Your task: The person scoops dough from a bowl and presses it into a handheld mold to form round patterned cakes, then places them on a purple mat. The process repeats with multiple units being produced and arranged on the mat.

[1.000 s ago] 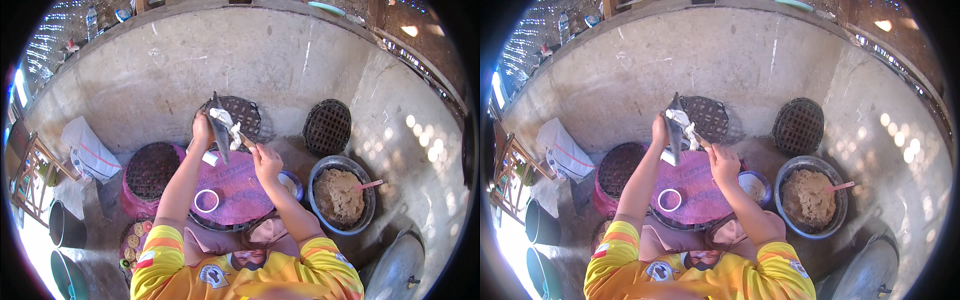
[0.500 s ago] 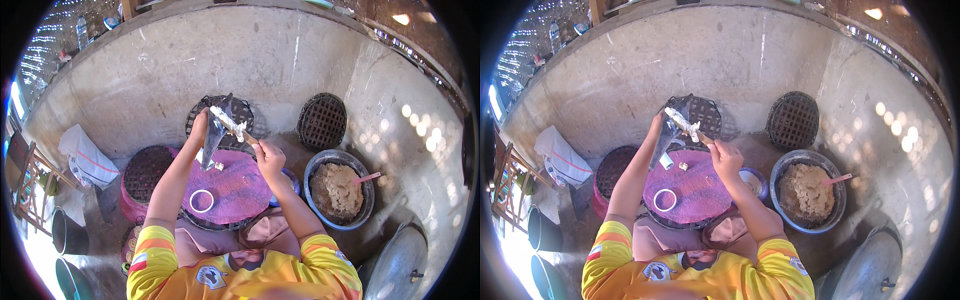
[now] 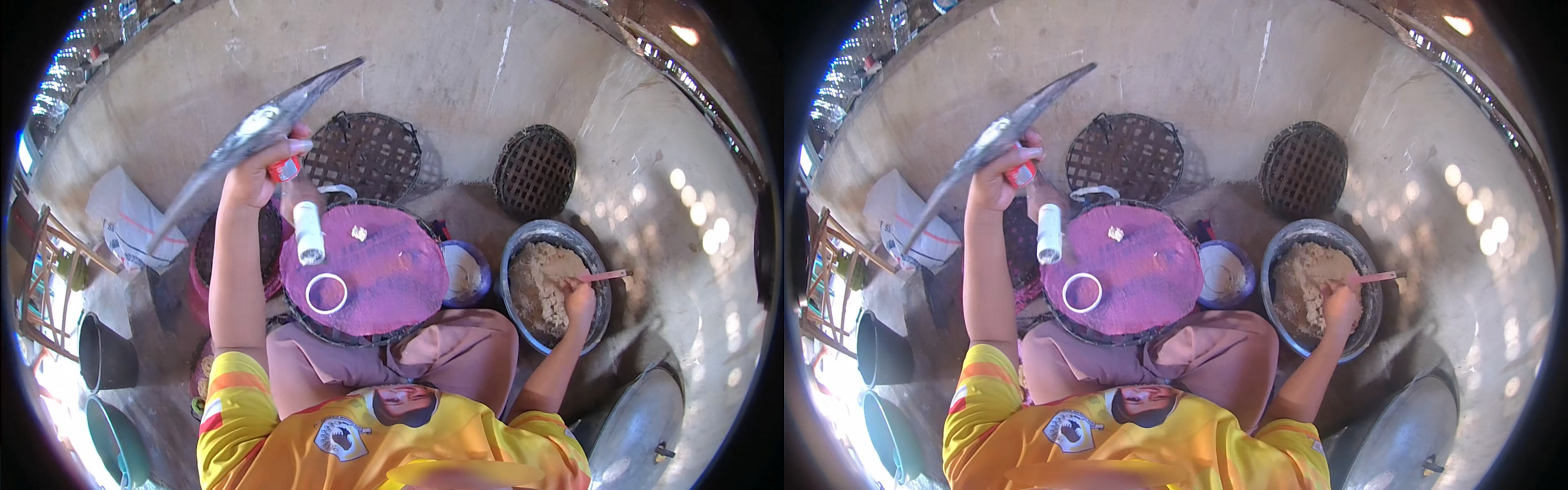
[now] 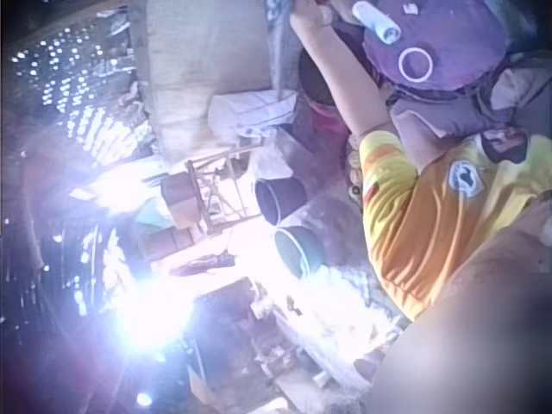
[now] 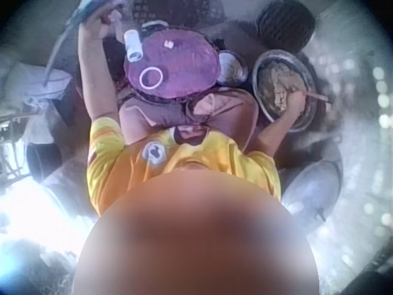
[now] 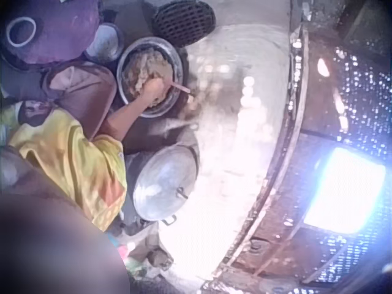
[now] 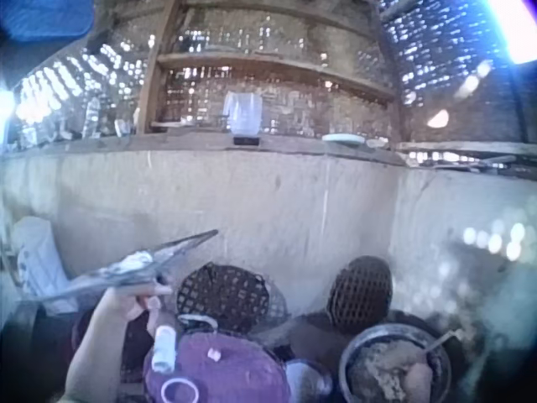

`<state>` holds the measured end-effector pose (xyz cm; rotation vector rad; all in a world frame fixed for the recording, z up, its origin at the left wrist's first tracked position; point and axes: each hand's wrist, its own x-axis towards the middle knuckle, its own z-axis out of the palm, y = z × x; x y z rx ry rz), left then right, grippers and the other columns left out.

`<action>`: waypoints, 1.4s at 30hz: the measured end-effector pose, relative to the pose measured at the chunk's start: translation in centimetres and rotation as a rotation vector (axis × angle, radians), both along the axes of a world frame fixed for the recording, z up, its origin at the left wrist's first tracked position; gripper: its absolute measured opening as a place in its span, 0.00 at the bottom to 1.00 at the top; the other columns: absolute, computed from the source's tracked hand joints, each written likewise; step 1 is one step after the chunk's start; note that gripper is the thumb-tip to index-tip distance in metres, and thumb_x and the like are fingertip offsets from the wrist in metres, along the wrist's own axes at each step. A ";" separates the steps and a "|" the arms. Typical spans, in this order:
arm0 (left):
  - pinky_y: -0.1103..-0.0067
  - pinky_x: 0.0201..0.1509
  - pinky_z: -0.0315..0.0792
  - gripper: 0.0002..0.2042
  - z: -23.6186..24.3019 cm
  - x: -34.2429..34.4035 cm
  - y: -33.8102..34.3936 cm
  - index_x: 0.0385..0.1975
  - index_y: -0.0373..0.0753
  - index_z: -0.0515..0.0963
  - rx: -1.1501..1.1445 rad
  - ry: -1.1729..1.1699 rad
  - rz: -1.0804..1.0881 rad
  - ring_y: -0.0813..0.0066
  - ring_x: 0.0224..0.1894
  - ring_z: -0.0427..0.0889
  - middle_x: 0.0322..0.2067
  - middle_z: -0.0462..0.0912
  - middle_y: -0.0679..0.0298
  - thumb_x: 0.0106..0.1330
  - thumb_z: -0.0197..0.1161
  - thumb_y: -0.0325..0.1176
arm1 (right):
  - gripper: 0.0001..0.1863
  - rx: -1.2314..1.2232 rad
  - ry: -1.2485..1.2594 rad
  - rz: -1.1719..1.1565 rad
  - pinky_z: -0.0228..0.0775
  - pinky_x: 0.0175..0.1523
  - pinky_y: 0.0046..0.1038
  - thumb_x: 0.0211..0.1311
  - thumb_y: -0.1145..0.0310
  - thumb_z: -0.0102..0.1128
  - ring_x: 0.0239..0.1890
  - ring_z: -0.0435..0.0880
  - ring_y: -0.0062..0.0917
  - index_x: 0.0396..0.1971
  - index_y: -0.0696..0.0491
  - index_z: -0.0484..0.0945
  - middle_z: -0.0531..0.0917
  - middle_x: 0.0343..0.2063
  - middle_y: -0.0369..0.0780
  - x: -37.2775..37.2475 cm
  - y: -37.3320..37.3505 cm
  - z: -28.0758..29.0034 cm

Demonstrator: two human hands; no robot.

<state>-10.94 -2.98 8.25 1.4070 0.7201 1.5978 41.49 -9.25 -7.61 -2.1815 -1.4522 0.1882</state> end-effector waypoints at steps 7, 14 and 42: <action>0.70 0.42 0.67 0.18 -4.1 10.0 -4.8 0.31 0.32 0.77 0.035 -0.452 -0.698 0.62 0.35 0.72 0.28 0.73 0.56 0.41 0.62 0.37 | 0.26 -0.042 1.134 0.998 0.67 0.46 0.25 0.58 0.52 0.55 0.38 0.79 0.24 0.40 0.65 0.78 0.82 0.35 0.44 -16.7 0.6 1.3; 0.68 0.52 0.67 0.14 -9.1 8.0 -7.2 0.34 0.34 0.77 -0.151 -0.516 -0.150 0.60 0.45 0.75 0.37 0.77 0.55 0.48 0.67 0.32 | 0.28 -0.425 1.726 1.007 0.74 0.34 0.24 0.50 0.56 0.59 0.26 0.81 0.30 0.40 0.69 0.73 0.80 0.28 0.46 -25.5 0.2 2.6; 0.61 0.54 0.61 0.13 -14.4 13.2 -10.4 0.34 0.39 0.76 0.445 1.471 0.104 0.68 0.43 0.75 0.33 0.75 0.61 0.48 0.56 0.35 | 0.43 -0.080 1.465 0.966 0.62 0.55 0.38 0.36 0.65 0.60 0.44 0.73 0.36 0.59 0.57 0.59 0.73 0.40 0.47 -20.4 -0.7 4.7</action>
